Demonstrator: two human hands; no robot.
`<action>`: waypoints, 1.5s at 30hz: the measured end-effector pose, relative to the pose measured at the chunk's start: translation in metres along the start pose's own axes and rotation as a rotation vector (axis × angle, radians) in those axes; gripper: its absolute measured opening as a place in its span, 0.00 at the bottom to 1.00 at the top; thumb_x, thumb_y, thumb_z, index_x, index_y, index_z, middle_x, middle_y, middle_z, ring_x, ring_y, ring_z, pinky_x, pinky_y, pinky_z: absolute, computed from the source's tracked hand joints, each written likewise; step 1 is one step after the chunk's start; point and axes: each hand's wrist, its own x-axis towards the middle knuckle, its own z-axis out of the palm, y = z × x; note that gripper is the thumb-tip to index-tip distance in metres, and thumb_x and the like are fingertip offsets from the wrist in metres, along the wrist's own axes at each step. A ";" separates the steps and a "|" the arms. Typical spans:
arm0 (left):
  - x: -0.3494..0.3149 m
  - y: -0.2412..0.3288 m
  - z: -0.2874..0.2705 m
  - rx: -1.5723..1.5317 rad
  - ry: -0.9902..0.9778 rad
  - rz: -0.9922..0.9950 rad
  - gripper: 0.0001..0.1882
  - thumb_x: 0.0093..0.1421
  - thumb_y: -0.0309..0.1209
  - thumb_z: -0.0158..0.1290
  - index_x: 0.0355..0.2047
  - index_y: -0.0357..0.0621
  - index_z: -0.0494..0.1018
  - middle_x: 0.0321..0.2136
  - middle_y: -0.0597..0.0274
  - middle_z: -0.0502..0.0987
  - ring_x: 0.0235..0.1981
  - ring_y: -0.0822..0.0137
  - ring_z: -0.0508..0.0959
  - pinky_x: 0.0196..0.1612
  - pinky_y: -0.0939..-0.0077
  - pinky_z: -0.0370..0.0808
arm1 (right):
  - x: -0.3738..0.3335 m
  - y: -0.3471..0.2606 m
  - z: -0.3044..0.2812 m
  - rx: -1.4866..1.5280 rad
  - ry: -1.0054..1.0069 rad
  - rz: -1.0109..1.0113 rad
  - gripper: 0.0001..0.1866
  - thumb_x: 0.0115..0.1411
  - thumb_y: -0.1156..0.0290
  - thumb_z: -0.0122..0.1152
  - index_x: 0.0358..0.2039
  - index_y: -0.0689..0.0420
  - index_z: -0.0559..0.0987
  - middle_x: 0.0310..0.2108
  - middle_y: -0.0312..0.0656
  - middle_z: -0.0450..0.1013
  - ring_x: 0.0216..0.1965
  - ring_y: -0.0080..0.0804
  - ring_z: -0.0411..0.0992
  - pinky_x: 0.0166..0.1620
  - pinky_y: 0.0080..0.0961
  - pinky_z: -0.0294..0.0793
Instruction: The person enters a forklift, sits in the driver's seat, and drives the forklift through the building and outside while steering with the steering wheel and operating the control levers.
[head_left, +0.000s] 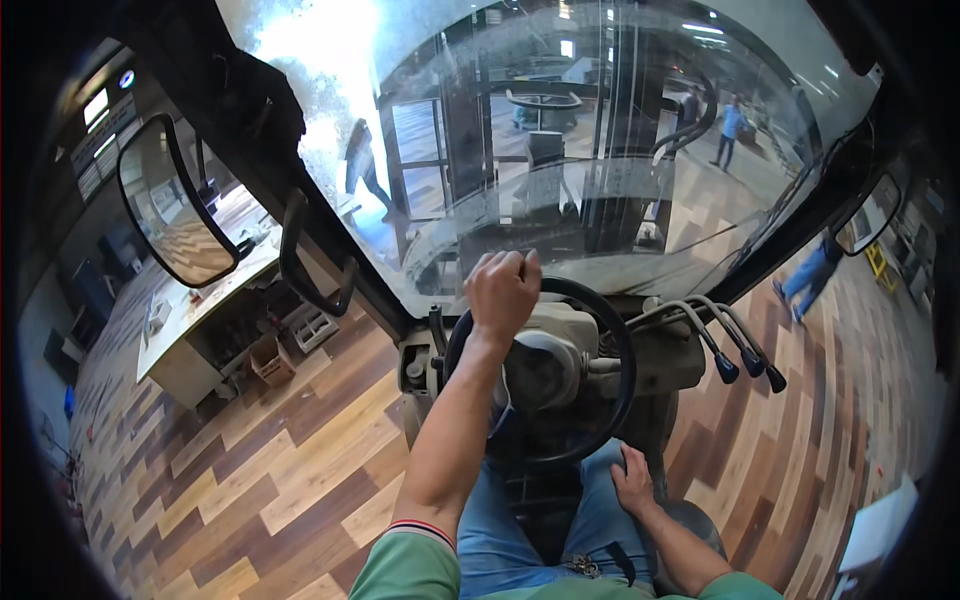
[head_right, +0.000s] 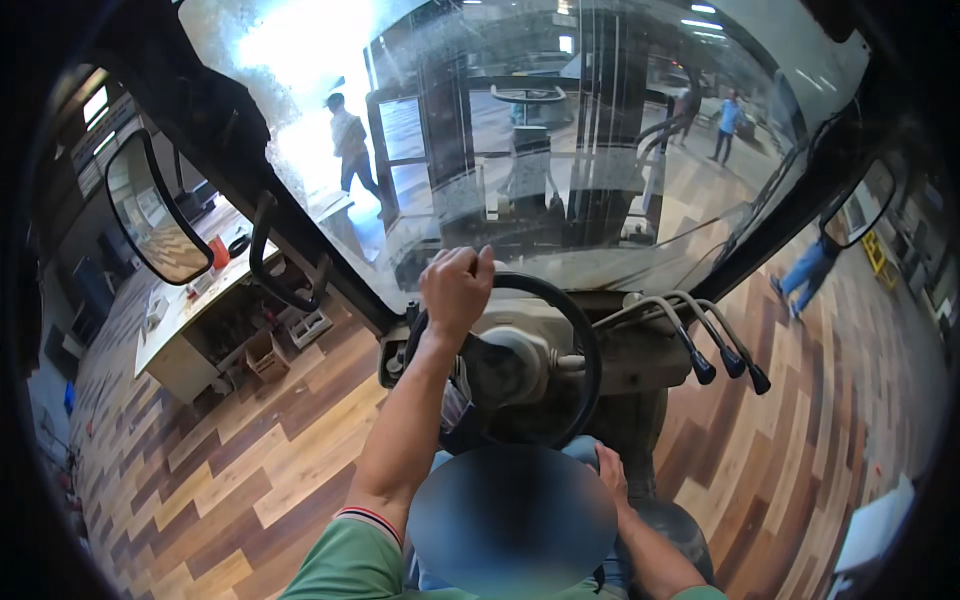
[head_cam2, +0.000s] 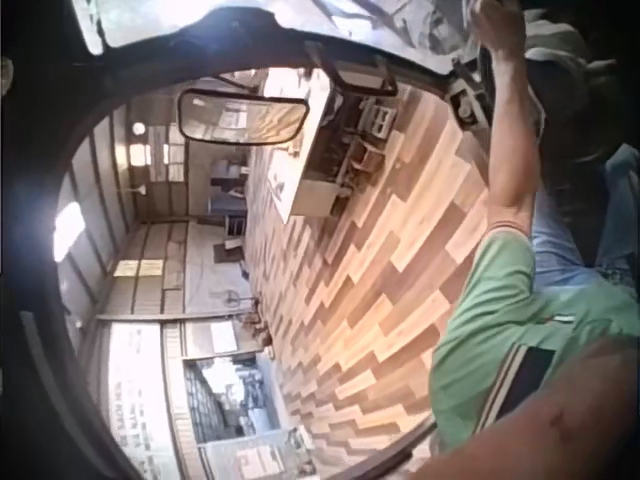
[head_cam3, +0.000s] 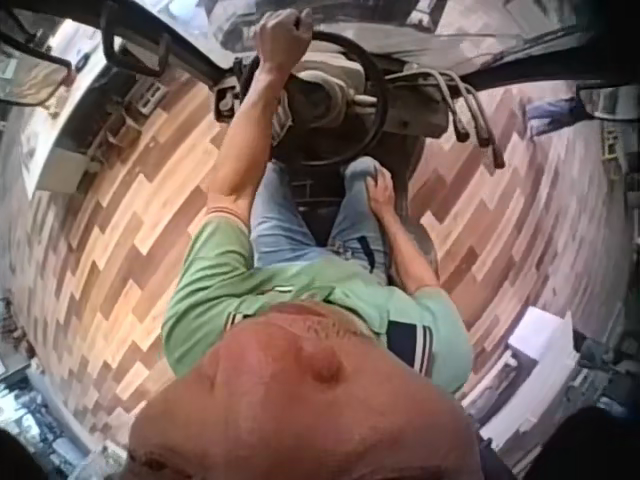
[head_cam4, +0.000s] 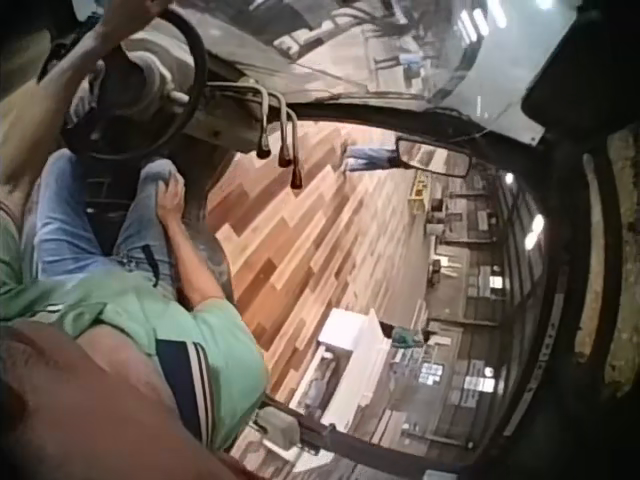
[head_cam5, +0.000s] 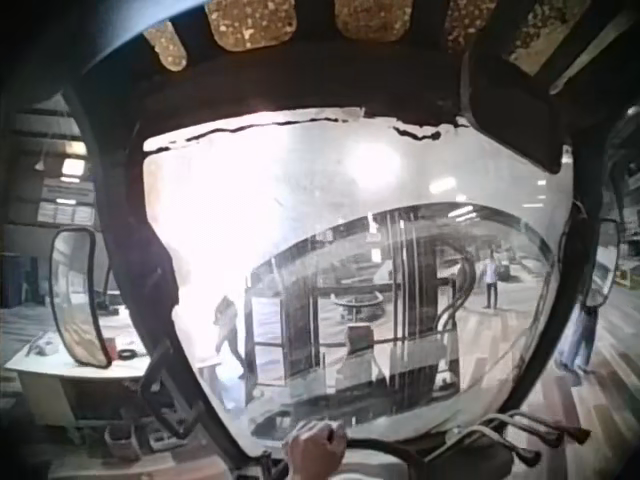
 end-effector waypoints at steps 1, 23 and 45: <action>0.003 0.003 0.006 -0.017 -0.012 0.020 0.19 0.60 0.38 0.60 0.16 0.43 0.72 0.19 0.54 0.77 0.27 0.49 0.79 0.31 0.54 0.74 | 0.001 0.000 0.003 -0.011 -0.019 0.006 0.28 0.67 0.64 0.56 0.65 0.60 0.67 0.61 0.55 0.66 0.63 0.55 0.65 0.66 0.42 0.64; -0.059 0.101 0.088 -0.190 -0.118 0.136 0.13 0.56 0.34 0.61 0.18 0.43 0.75 0.22 0.55 0.80 0.29 0.51 0.80 0.34 0.57 0.77 | 0.001 0.038 0.025 0.031 -0.010 -0.042 0.28 0.66 0.63 0.58 0.64 0.61 0.68 0.60 0.57 0.67 0.62 0.56 0.66 0.64 0.42 0.66; -0.161 -0.045 -0.161 -0.179 -0.393 0.225 0.20 0.55 0.36 0.65 0.13 0.44 0.68 0.16 0.56 0.68 0.21 0.53 0.72 0.25 0.57 0.67 | -0.046 0.021 0.024 -0.003 0.002 0.042 0.28 0.67 0.65 0.56 0.65 0.62 0.66 0.58 0.60 0.66 0.60 0.60 0.65 0.65 0.44 0.63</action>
